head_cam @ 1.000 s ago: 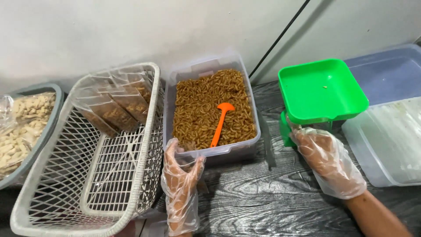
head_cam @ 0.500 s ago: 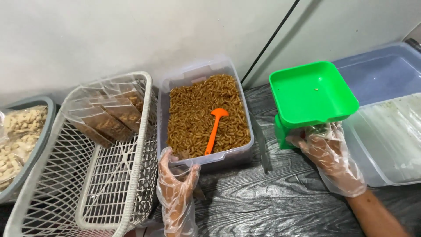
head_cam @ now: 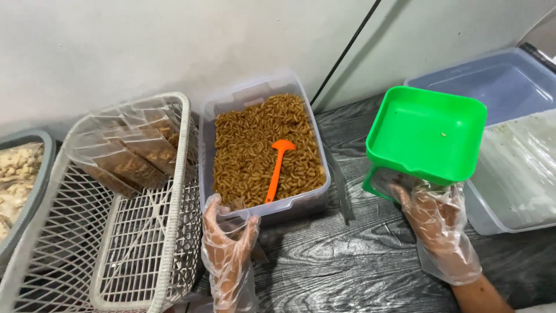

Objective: Packaging dried insects by scooping them into bags and weighing them on a digital scale.

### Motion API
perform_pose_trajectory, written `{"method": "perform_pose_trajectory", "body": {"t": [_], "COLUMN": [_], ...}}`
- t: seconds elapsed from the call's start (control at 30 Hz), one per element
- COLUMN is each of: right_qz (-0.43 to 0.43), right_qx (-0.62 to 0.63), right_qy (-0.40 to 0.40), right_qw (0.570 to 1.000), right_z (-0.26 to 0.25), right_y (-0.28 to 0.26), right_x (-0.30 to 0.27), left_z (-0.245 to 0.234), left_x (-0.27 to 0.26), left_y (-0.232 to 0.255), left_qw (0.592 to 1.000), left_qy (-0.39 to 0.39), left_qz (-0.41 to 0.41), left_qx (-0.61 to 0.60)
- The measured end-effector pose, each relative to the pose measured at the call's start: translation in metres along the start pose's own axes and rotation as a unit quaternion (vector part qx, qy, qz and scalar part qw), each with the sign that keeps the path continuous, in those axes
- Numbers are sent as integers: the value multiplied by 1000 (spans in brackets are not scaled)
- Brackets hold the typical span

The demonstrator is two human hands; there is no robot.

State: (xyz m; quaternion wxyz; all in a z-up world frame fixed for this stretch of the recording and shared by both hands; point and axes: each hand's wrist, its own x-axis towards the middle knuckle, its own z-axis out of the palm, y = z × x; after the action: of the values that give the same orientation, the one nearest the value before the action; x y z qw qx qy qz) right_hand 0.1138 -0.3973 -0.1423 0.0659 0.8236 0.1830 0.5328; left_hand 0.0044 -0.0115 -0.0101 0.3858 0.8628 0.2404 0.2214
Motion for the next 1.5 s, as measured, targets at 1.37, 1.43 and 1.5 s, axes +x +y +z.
{"method": "perform_pose_trajectory", "body": {"t": [1.37,1.43,1.5], "right_qz": [-133,-60,12], "right_qx": [191,200,207], "right_qy": [-180,-235,-288], "right_qw": [956,949,935], "right_z": [-22,-36,-55], "right_y": [-77,-70,-63], "right_x": [30,48,78], "left_z": [7,6,7], "left_x": [4,5,7], "left_y": [-23,-23,-23], "left_qw": [984,981,978], "left_qy": [51,54,56], "left_qz": [170,186,202], "left_qx": [2,5,9]}}
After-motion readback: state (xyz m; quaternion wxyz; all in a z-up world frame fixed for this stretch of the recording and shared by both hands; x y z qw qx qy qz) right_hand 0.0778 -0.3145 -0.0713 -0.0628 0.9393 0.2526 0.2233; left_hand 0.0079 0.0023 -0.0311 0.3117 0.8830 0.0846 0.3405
